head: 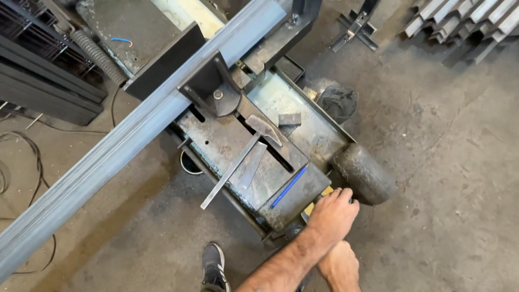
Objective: Cutting several pieces of metal square tubing to length using a horizontal band saw.
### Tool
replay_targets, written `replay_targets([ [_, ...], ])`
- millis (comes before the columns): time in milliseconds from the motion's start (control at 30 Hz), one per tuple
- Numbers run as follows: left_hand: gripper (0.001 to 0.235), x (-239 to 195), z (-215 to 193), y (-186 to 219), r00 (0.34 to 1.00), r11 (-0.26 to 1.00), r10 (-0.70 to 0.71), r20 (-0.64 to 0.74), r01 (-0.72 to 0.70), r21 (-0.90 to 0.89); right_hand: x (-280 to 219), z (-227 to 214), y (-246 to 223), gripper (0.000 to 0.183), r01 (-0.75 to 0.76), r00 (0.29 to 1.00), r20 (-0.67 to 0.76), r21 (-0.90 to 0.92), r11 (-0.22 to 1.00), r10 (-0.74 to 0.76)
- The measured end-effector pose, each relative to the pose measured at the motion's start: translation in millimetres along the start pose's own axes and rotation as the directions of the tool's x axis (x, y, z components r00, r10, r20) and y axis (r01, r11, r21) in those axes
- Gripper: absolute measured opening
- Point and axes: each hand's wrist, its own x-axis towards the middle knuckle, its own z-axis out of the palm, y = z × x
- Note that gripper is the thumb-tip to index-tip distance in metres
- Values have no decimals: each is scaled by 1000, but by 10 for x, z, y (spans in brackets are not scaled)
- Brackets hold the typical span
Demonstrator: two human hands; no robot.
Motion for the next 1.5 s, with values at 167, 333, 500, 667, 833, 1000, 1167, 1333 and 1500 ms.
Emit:
replay_targets([
  [167,22,402,32,20,902,974,-219,372,184,129,531,68,365,44,294,954,42,77,953,-297],
  [333,33,68,-21,74,982,969,-170,86,182,-166,-143,-408,-125,43,-13,997,75,-84,996,19],
  [500,47,-223,-237,-13,973,959,-125,-193,69,-275,-426,-446,-462,41,-110,993,-56,-78,991,106],
  [667,38,-241,84,-50,981,979,-94,-171,60,-193,-425,-533,-393,37,-141,989,-50,-66,988,138],
  [833,40,-156,112,-29,991,997,-82,-104,82,-9,-173,-414,-77,37,137,988,40,202,970,-148],
  [1000,25,290,-22,128,953,972,-226,202,209,105,253,-680,164,39,270,912,210,341,900,-353],
  [1167,12,501,-134,195,911,961,-261,320,216,170,345,-766,180,39,-121,795,607,182,976,-15],
  [1333,12,138,-101,151,966,967,-242,86,247,-53,-38,-685,26,45,195,976,-94,-41,980,-198],
  [1500,29,-1029,-213,201,814,786,-524,-250,350,-511,-408,-1079,-772,85,294,830,-430,-205,934,-356],
])
